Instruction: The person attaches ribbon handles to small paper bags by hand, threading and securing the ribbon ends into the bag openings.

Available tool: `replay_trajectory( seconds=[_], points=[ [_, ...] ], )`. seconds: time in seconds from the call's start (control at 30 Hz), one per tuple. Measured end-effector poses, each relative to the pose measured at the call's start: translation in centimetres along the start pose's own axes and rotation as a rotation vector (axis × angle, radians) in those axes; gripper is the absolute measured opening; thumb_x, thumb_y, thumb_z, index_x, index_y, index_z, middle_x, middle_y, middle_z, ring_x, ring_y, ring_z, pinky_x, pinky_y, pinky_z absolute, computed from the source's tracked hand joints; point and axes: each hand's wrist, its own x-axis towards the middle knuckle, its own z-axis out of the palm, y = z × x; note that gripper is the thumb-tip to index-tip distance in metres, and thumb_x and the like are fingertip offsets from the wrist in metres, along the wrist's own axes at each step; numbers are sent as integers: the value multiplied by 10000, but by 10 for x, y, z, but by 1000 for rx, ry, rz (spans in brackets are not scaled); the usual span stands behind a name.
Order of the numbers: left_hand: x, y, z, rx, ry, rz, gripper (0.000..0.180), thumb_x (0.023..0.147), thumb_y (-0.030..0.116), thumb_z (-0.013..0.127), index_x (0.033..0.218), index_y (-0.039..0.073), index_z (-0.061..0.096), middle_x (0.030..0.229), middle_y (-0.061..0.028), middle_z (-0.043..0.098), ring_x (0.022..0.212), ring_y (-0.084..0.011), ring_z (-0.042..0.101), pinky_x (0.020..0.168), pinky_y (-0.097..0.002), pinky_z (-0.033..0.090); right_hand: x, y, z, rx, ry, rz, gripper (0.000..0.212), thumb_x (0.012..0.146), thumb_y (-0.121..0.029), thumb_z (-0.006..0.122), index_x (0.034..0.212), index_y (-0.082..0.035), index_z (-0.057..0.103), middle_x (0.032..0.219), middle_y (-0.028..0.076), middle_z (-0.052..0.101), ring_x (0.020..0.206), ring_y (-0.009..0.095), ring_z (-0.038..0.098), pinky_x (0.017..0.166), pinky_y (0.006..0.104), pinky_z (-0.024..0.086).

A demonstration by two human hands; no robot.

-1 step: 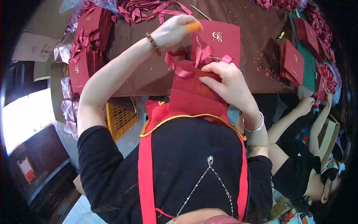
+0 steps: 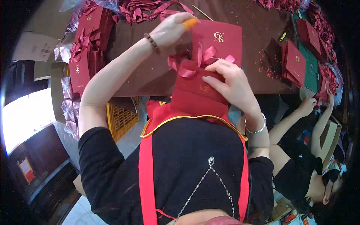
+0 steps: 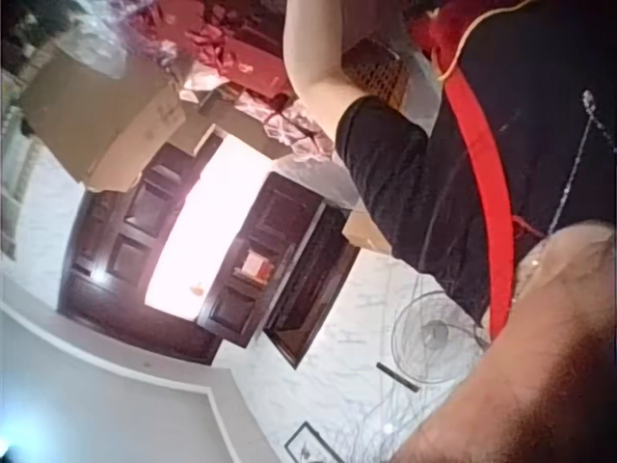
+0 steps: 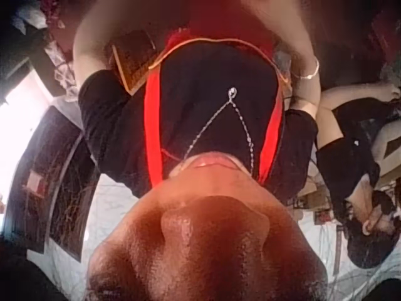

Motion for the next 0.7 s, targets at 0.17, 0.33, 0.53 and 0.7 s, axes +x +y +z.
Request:
replay_trajectory(
  seconds=[0.17,0.33,0.53,0.7],
  points=[
    [-23,-31,-5,765,-179,-245,370,907,399,450,912,60,597,863,-205,630,837,-390,601,720,-481,467,-9,7,-7,-21,41,141,181,748,-136,679,856,-14,601,855,117,556,831,283,558,734,361,447],
    [-47,-47,17,137,-286,-488,405,930,401,419,1103,55,537,888,-151,650,734,-300,649,638,-438,516,-9,8,-5,-65,78,90,164,750,-131,671,855,-23,607,837,92,540,820,264,528,748,357,420],
    [-52,-62,45,-1110,-55,-578,665,848,52,567,1393,52,185,1052,-143,584,814,-192,624,694,-323,528,-10,6,4,-259,36,33,212,762,-131,654,974,-125,655,857,40,542,829,231,527,713,356,410],
    [-37,-82,11,-1499,151,-306,395,857,30,535,1226,18,394,987,-152,586,795,-222,584,713,-359,503,-14,7,8,-53,41,173,321,765,-81,643,1072,-15,575,900,138,550,843,311,568,739,375,457]
  ],
)
